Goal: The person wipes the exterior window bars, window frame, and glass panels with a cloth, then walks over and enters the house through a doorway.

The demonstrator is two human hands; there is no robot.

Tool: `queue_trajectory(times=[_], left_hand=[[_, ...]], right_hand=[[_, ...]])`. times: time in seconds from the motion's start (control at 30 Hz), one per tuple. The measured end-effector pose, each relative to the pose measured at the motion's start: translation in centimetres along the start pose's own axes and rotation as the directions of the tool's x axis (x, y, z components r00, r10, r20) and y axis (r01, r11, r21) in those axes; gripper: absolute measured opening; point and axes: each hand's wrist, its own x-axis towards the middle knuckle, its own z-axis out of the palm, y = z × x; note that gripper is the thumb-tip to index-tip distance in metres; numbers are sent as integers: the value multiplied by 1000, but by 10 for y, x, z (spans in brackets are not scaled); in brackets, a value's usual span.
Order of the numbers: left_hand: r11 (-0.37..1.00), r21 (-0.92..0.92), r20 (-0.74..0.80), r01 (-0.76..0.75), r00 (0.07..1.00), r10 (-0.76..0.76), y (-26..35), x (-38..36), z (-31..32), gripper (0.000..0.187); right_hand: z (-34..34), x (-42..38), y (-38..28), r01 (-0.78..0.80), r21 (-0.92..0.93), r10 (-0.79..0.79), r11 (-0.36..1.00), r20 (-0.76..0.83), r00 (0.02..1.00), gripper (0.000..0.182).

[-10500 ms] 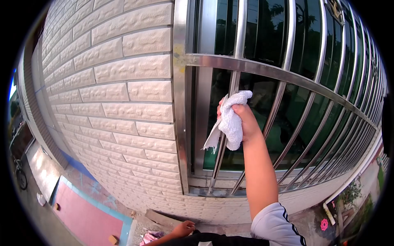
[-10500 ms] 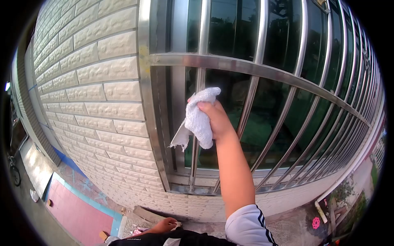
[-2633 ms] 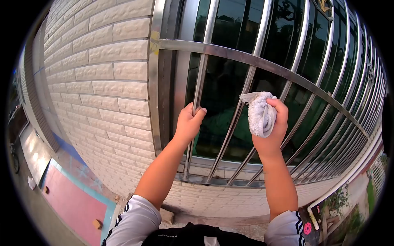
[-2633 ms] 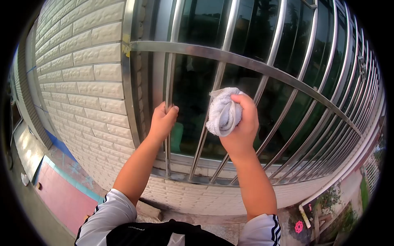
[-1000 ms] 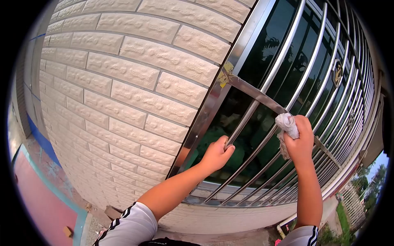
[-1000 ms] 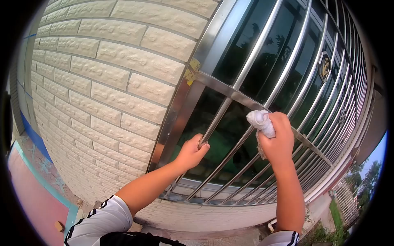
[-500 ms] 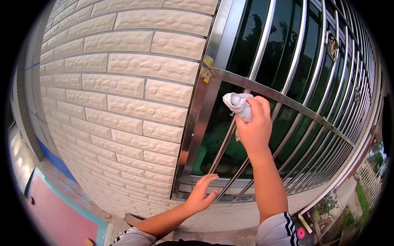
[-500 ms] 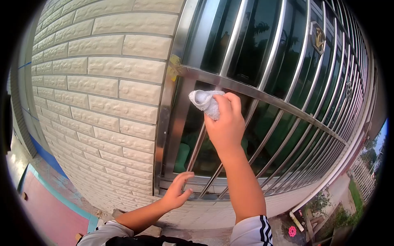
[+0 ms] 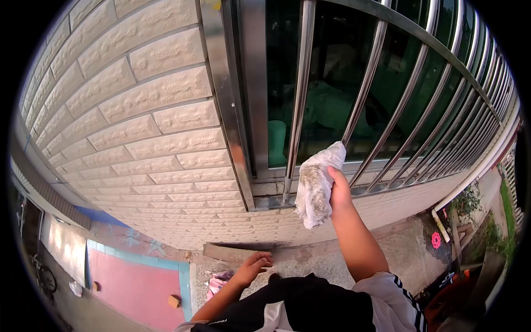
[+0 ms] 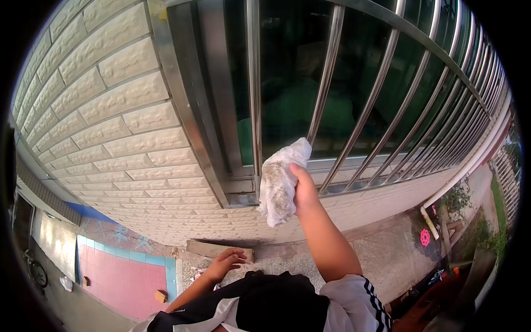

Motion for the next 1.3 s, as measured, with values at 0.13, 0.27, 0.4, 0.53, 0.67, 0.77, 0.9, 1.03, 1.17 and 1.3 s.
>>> queue_trajectory(times=[0.13,0.27,0.4,0.53,0.67,0.77,0.9,1.03,1.17,1.3], left_hand=[[975,-204,16,-88,996,93,26,6,14,38],[888,-413,71,-200,966,250,58,22,51,46],[860,-509,280,-26,940,194,75,36,106,67],[839,-544,391,7,887,245,64,43,170,83],[830,-553,441,75,871,215,23,64,208,83],[809,-576,395,117,906,151,-8,74,233,67],[899,-417,212,135,976,-49,-50,86,248,48],[986,-107,-74,127,988,-135,-73,79,270,31],[990,111,-133,83,989,-68,-91,74,295,30],[894,418,71,-164,986,148,-96,73,307,48]], right_hand=[[-20,-21,22,-131,217,105,967,130,986,54],[-36,-52,25,-233,329,161,915,231,959,61],[-69,-85,-2,-343,180,259,922,372,891,59],[-95,-133,-38,-88,-393,151,915,131,980,58],[-149,-181,-65,115,-819,-13,563,130,991,41],[-176,-217,-96,157,-953,-77,261,141,987,27],[-200,-254,-118,81,-968,-70,238,66,995,22],[-233,-277,-116,33,-995,-74,-92,40,996,16],[-273,-293,-113,100,-934,73,-342,80,994,18],[-273,-302,-115,65,-949,188,-308,6,982,17]])
